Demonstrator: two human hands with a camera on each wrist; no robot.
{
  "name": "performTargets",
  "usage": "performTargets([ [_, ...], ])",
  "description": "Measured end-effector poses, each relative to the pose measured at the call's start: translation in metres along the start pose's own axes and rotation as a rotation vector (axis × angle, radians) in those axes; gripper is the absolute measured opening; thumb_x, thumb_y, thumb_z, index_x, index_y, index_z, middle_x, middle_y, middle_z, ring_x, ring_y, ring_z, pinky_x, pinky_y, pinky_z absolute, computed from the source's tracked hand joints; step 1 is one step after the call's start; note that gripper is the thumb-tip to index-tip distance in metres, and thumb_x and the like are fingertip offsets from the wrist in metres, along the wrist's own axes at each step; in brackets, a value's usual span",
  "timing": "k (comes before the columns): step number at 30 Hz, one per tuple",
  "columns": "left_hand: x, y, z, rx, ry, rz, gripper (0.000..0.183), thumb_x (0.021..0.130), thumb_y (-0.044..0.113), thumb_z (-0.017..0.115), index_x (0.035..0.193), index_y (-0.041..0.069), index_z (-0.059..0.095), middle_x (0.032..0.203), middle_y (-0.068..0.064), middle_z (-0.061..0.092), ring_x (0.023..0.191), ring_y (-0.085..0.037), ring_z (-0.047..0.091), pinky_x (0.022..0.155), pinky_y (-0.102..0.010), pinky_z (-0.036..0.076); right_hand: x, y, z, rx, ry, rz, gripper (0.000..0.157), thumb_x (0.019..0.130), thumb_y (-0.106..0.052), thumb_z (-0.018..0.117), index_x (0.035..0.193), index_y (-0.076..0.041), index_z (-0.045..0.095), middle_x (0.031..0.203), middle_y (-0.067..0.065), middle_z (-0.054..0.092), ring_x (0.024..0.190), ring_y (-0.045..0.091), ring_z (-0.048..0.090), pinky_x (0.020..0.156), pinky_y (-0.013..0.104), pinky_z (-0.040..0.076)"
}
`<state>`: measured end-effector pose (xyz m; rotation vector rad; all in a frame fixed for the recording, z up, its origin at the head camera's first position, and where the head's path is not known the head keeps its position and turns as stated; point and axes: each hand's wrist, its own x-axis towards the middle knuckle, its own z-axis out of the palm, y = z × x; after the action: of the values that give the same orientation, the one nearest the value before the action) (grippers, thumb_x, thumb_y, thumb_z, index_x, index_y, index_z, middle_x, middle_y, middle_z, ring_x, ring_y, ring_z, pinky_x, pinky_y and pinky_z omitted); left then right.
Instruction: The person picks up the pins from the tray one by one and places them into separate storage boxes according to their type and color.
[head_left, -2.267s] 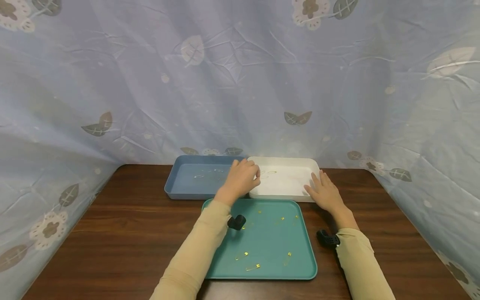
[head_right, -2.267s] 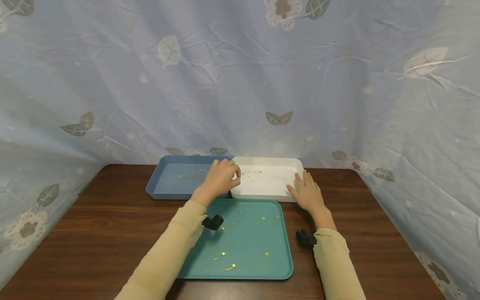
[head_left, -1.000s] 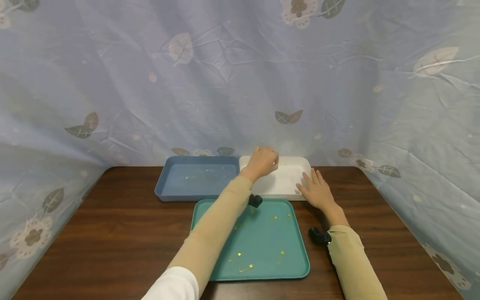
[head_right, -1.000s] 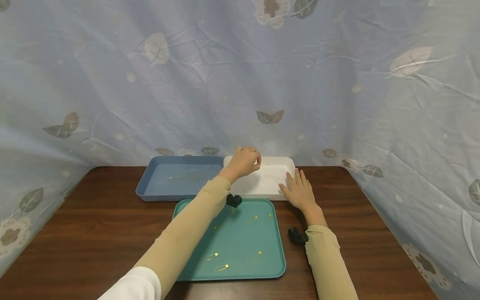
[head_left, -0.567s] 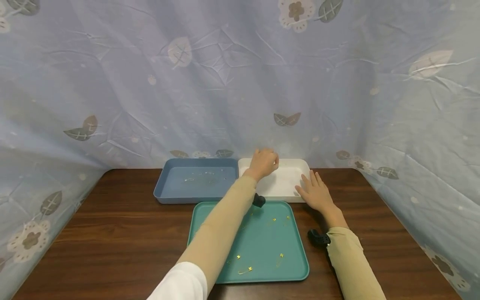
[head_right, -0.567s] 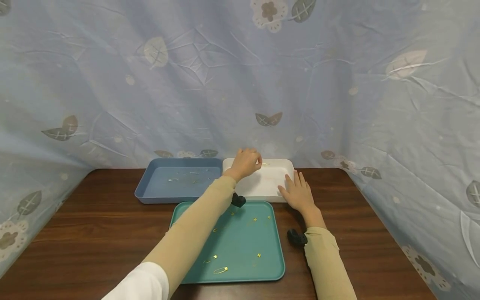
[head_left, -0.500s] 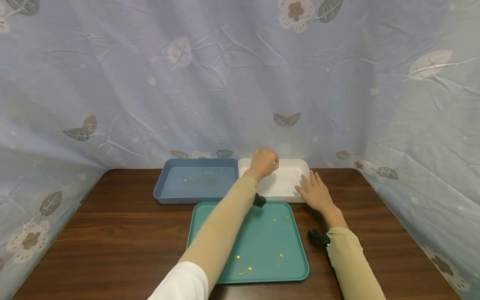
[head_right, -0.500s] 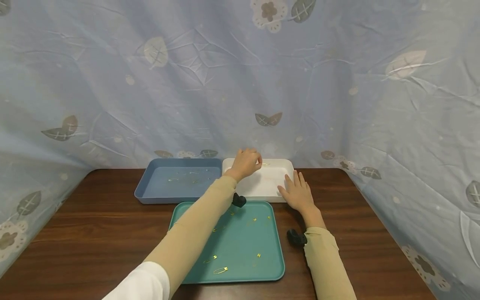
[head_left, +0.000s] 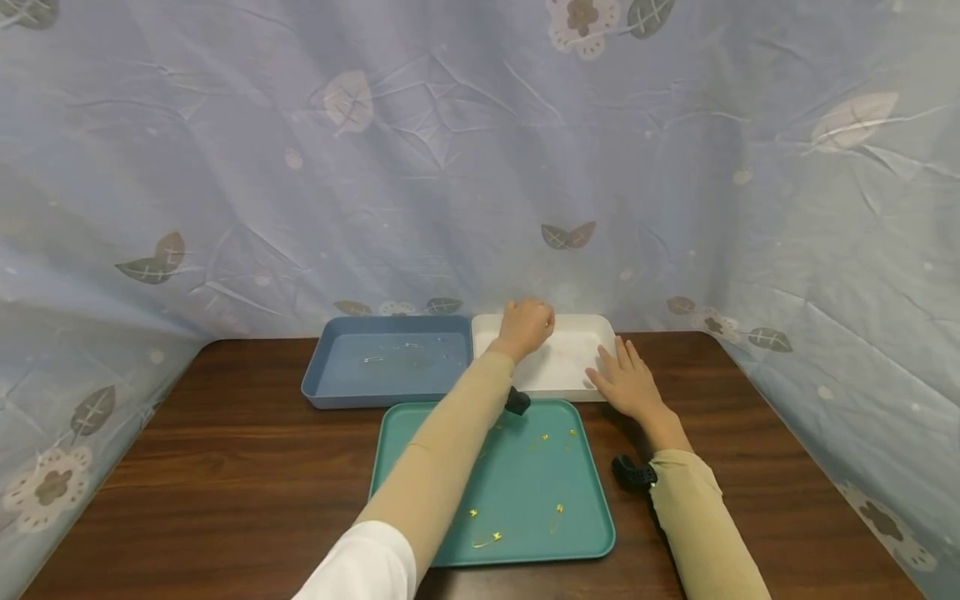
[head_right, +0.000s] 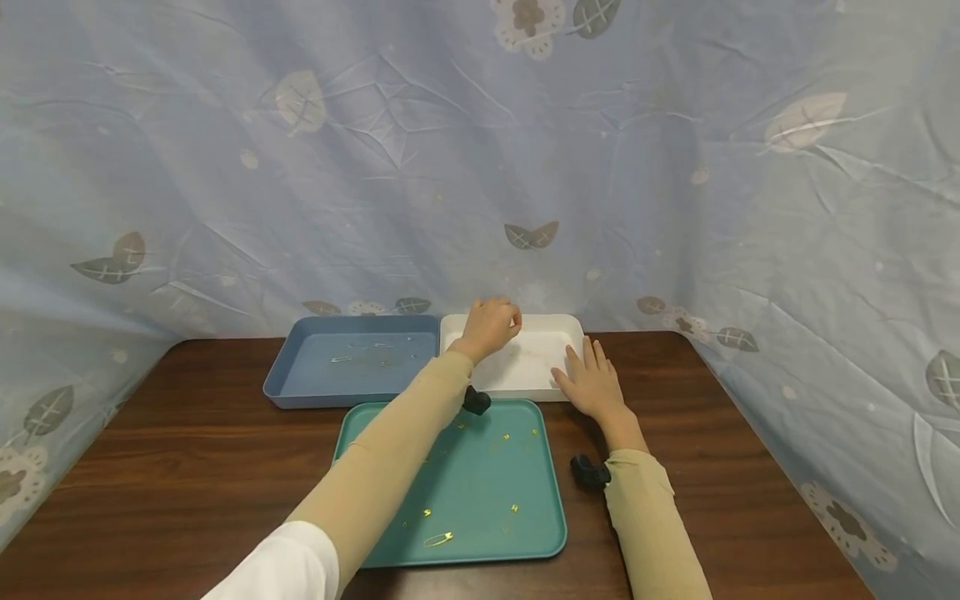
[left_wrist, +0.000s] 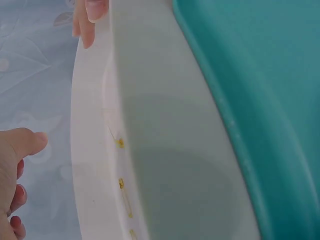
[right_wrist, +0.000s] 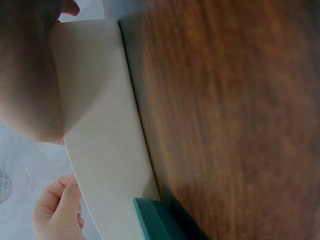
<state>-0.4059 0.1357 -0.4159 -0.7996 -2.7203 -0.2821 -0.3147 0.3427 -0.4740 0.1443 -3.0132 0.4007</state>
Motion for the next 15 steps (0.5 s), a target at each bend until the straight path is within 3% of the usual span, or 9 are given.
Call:
performTargets([
  [9,-0.005,0.002,-0.011,0.001,0.006,0.032,0.018,0.099,0.027,0.055,0.101,0.023,0.072,0.101,0.007,0.068,0.092,-0.012,0.061,0.081,-0.030,0.039,0.001,-0.003,-0.003,0.005,0.002,-0.002,0.068,0.101,-0.047,0.040,0.150,0.001,0.032,0.159,0.031,0.010,0.147,0.050,0.007,0.114,0.067,0.018],
  [15,-0.016,0.003,-0.017,0.013,0.069,0.086,0.013,0.097,0.026,0.058,0.097,0.023,0.071,0.097,0.006,0.068,0.089,-0.015,0.061,0.079,-0.032,0.040,-0.002,-0.003,-0.004,0.008,-0.010,0.002,0.069,0.102,-0.047,0.039,0.151,0.001,0.030,0.159,0.031,0.008,0.147,0.050,0.006,0.114,0.068,0.017],
])
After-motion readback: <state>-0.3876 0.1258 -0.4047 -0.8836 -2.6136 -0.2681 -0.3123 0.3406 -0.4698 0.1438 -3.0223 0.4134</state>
